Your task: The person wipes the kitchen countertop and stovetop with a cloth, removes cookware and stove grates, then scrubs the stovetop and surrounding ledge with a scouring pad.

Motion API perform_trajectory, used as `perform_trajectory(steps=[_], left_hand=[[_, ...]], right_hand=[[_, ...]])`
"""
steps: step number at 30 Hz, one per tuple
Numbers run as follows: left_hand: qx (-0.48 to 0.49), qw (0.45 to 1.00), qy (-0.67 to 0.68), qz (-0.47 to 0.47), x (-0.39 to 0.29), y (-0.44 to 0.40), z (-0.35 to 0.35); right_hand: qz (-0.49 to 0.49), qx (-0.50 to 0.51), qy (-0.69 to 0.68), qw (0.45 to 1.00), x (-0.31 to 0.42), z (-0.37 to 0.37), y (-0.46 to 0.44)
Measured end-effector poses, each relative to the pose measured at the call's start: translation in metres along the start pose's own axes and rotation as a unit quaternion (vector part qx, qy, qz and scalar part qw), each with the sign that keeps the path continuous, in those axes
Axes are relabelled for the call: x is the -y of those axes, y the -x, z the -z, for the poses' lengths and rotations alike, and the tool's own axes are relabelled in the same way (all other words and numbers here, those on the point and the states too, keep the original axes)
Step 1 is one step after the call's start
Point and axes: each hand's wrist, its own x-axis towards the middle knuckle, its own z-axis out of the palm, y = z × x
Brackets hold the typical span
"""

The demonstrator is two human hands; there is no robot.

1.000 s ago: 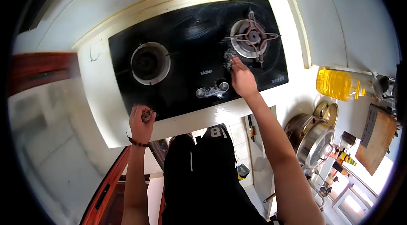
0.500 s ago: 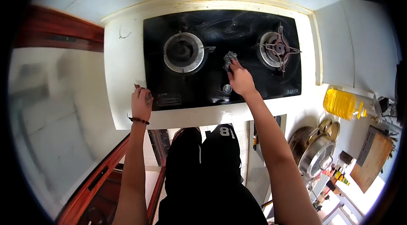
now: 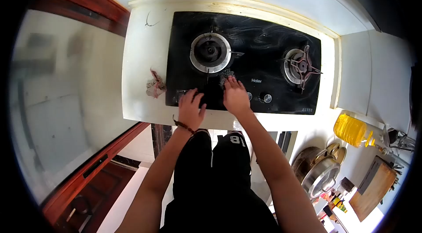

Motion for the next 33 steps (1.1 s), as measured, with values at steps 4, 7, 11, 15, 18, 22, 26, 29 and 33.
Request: perform_trajectory(steps=[4,7,11,15,18,22,26,29,33], left_hand=[[-0.01,1.0,-0.001,0.015,-0.007,0.005,0.014],[-0.033,0.996,0.019,0.075,0.026,0.015,0.021],[-0.048,0.994,0.048,0.089,0.038,0.023,0.04],[-0.006,0.995,0.062,0.08,0.038,0.033,0.039],[0.019,0.991,0.098,0.089,0.027,0.035,0.026],[0.037,0.987,0.138,0.072,0.0,0.029,0.013],[0.054,0.995,0.082,0.033,-0.004,0.024,-0.002],[0.029,0.998,0.046,0.044,0.007,0.02,-0.01],[0.029,0.998,-0.055,0.027,0.036,0.007,-0.002]], right_hand=[[-0.11,0.03,0.105,0.988,-0.047,0.012,-0.007],[-0.068,0.042,0.033,0.996,-0.029,0.003,-0.005],[0.04,0.041,0.013,0.998,0.004,-0.011,-0.004],[-0.111,-0.037,0.083,0.99,-0.03,-0.002,-0.021],[-0.028,-0.002,0.013,1.0,0.002,-0.02,-0.007],[0.001,0.025,-0.012,1.0,0.034,-0.02,0.025],[-0.039,0.069,-0.156,0.985,0.077,-0.024,0.047],[-0.053,0.073,-0.281,0.955,0.096,-0.025,0.037],[-0.046,0.04,-0.315,0.947,0.09,0.003,0.037]])
